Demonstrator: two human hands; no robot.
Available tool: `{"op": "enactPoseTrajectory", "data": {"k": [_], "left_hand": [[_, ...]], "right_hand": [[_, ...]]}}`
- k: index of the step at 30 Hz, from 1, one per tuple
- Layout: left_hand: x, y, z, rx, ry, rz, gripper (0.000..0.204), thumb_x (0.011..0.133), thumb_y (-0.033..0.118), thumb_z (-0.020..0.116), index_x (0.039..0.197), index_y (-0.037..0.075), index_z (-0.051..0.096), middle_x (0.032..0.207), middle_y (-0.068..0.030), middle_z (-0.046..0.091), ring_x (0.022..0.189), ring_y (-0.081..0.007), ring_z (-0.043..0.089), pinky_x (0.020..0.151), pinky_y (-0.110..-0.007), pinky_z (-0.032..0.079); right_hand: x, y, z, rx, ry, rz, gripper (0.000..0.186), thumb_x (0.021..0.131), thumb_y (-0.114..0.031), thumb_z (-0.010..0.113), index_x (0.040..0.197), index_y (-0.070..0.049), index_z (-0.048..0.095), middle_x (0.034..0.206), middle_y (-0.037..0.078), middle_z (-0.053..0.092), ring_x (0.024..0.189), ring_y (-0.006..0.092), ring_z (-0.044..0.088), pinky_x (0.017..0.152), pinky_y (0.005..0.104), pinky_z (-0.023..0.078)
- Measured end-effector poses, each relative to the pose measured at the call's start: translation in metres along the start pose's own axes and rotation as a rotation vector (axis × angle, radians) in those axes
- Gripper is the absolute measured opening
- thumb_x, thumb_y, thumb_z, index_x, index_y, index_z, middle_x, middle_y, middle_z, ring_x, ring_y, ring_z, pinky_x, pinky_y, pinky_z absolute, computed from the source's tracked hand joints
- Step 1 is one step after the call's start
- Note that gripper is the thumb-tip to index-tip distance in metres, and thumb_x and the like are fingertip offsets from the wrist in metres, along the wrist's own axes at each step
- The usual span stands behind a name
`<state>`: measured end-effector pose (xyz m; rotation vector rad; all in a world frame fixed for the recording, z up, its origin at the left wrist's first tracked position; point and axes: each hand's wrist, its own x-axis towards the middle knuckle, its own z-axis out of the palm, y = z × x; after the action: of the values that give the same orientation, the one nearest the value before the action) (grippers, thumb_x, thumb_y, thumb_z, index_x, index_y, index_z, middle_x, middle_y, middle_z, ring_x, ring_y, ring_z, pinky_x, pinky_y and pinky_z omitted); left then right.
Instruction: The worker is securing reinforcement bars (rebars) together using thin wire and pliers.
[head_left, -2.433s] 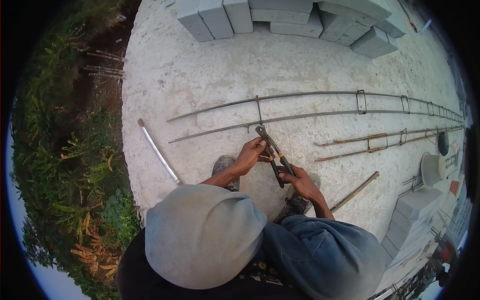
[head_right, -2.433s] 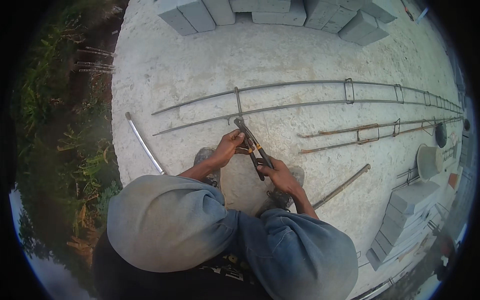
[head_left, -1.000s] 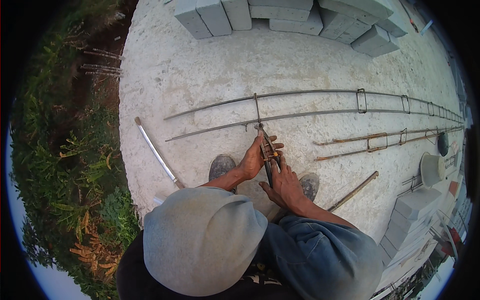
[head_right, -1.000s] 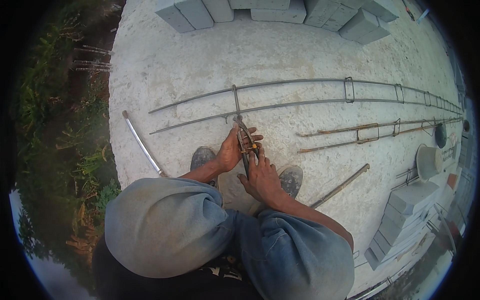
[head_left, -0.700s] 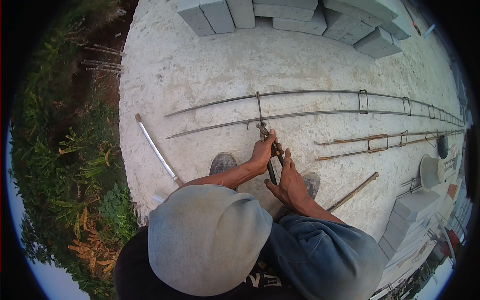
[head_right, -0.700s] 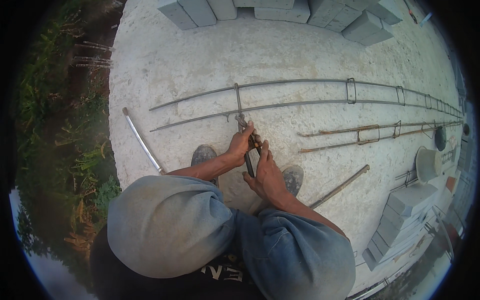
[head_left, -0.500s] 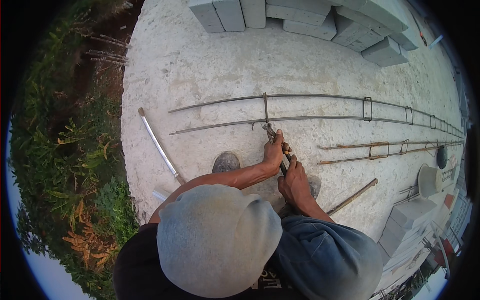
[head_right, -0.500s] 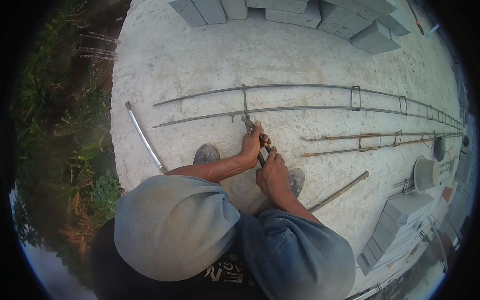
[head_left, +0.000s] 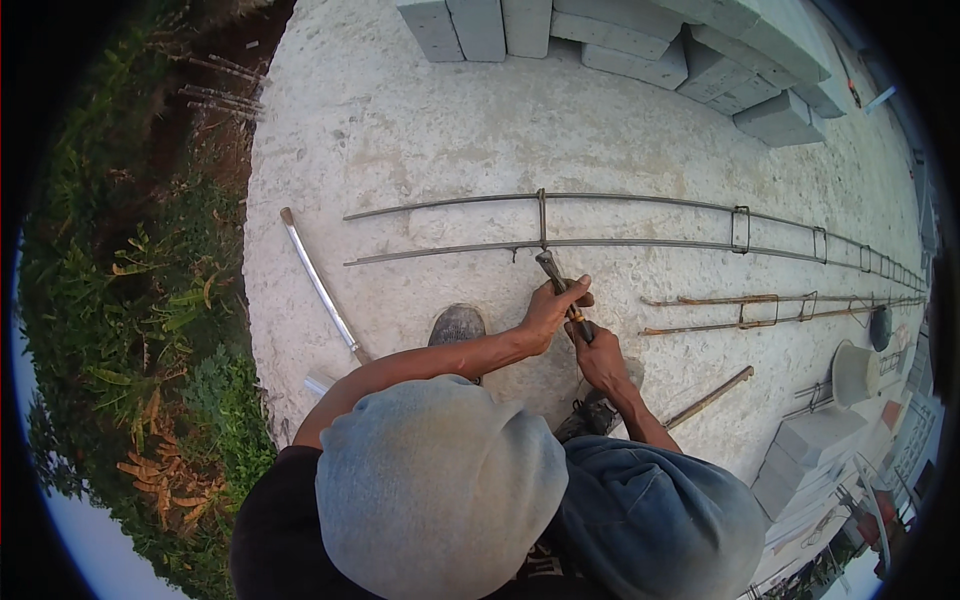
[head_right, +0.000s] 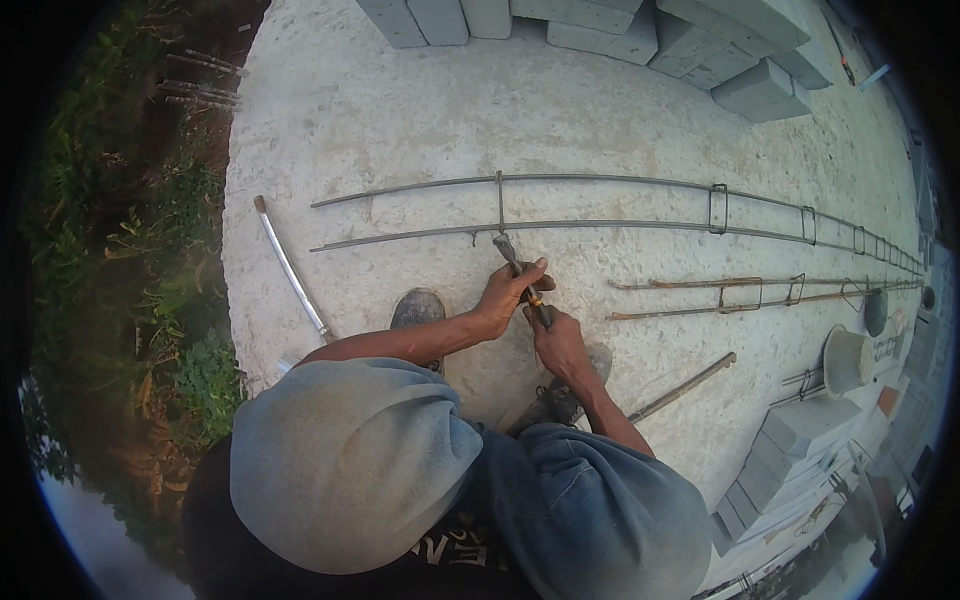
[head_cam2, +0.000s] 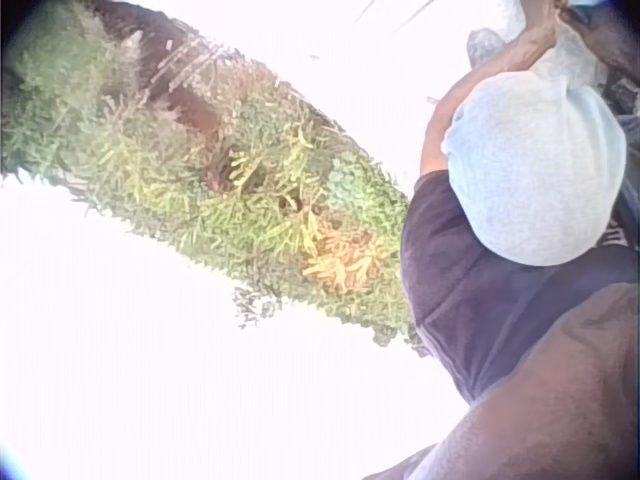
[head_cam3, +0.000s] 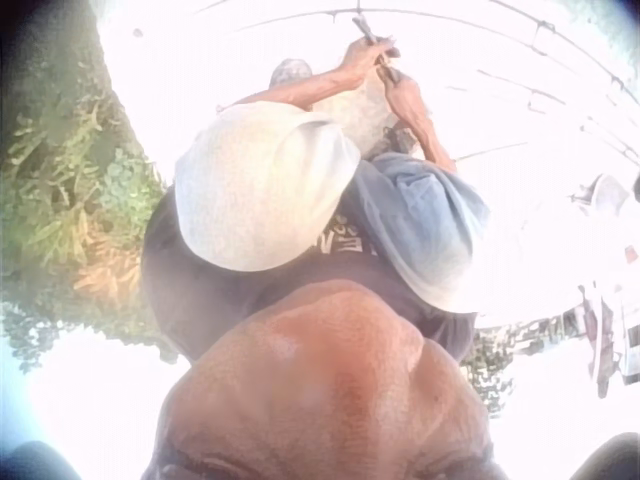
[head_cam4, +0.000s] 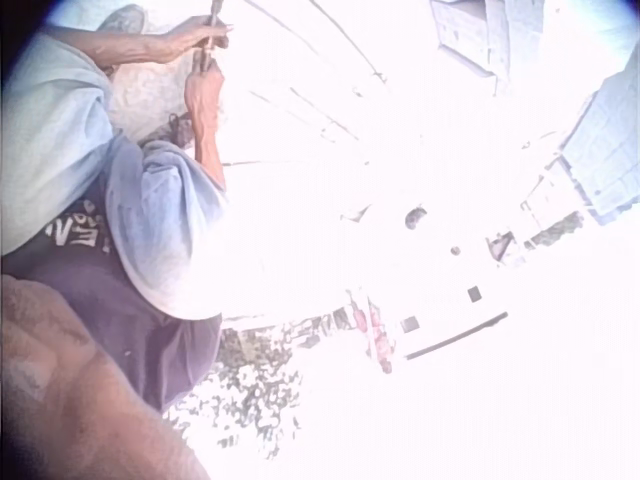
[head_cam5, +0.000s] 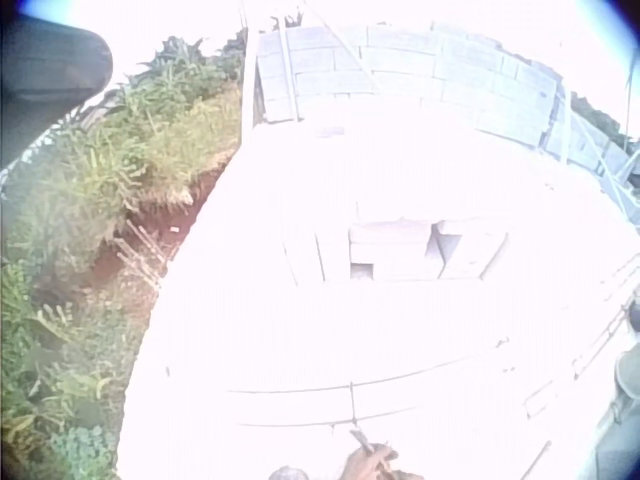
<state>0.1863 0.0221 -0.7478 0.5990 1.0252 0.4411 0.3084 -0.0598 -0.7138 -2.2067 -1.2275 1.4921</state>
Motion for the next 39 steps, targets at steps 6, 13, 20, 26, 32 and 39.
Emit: {"op": "enactPoseTrajectory", "data": {"k": [6, 13, 20, 26, 32, 39], "left_hand": [[0.0, 0.004, -0.001, -0.556, -0.084, -0.185, 0.039, 0.098, 0.047, 0.058, 0.084, 0.012, 0.051, 0.072, 0.0002, 0.054, 0.064, -0.0156, 0.054, 0.07, -0.036, 0.052], [0.014, -0.016, 0.006, -0.127, 0.273, -0.101, 0.05, 0.098, 0.056, 0.052, 0.082, 0.009, 0.047, 0.064, -0.002, 0.048, 0.052, -0.0149, 0.05, 0.047, -0.034, 0.042], [-0.011, 0.015, 0.0, -0.155, 0.058, -0.071, 0.054, 0.095, 0.051, 0.06, 0.109, 0.0, 0.05, 0.097, -0.0139, 0.06, 0.08, -0.0247, 0.07, 0.07, -0.039, 0.06], [-0.008, 0.006, -0.014, -0.267, -0.008, -0.066, 0.044, 0.098, 0.047, 0.058, 0.098, 0.004, 0.051, 0.085, -0.0081, 0.058, 0.075, -0.0219, 0.068, 0.063, -0.038, 0.058], [-0.012, 0.003, -0.007, 0.177, 0.139, -0.048, 0.056, 0.101, 0.058, 0.043, 0.101, 0.002, 0.047, 0.078, -0.0063, 0.053, 0.063, -0.0136, 0.054, 0.059, -0.033, 0.054], [-0.015, 0.023, -0.013, -0.054, -0.081, -0.052, 0.047, 0.103, 0.046, 0.047, 0.123, 0.005, 0.056, 0.102, -0.0077, 0.064, 0.093, -0.0174, 0.061, 0.078, -0.036, 0.052]], "right_hand": [[0.004, 0.02, 0.008, 1.676, -1.168, 0.343, 0.051, 0.101, -0.056, 0.042, 0.085, -0.008, 0.054, 0.062, 0.001, 0.048, 0.049, 0.0128, 0.047, 0.047, 0.029, 0.043], [-0.023, -0.001, 0.004, 1.255, -0.356, 0.27, 0.061, 0.094, -0.062, 0.052, 0.1, -0.002, 0.06, 0.072, 0.008, 0.06, 0.061, 0.0252, 0.06, 0.057, 0.0405, 0.049], [-0.017, 0.005, -0.003, 0.284, -0.249, 0.144, 0.063, 0.095, -0.065, 0.049, 0.098, -0.002, 0.059, 0.064, 0.005, 0.055, 0.049, 0.0128, 0.051, 0.048, 0.0262, 0.043], [-0.011, 0.042, 0.015, 1.516, -0.966, 0.188, 0.078, 0.092, -0.074, 0.036, 0.1, 0.0, 0.058, 0.064, 0.003, 0.056, 0.043, 0.0141, 0.054, 0.039, 0.0278, 0.047], [-0.03, -0.002, -0.002, 0.638, -0.539, -0.043, 0.05, 0.094, -0.041, 0.064, 0.114, 0.004, 0.056, 0.085, 0.012, 0.065, 0.077, 0.0225, 0.068, 0.068, 0.035, 0.057], [-0.032, 0.014, -0.003, 0.818, -0.244, 0.048, 0.038, 0.098, -0.032, 0.059, 0.111, 0.004, 0.06, 0.091, 0.012, 0.065, 0.08, 0.0205, 0.067, 0.071, 0.0337, 0.055]]}}
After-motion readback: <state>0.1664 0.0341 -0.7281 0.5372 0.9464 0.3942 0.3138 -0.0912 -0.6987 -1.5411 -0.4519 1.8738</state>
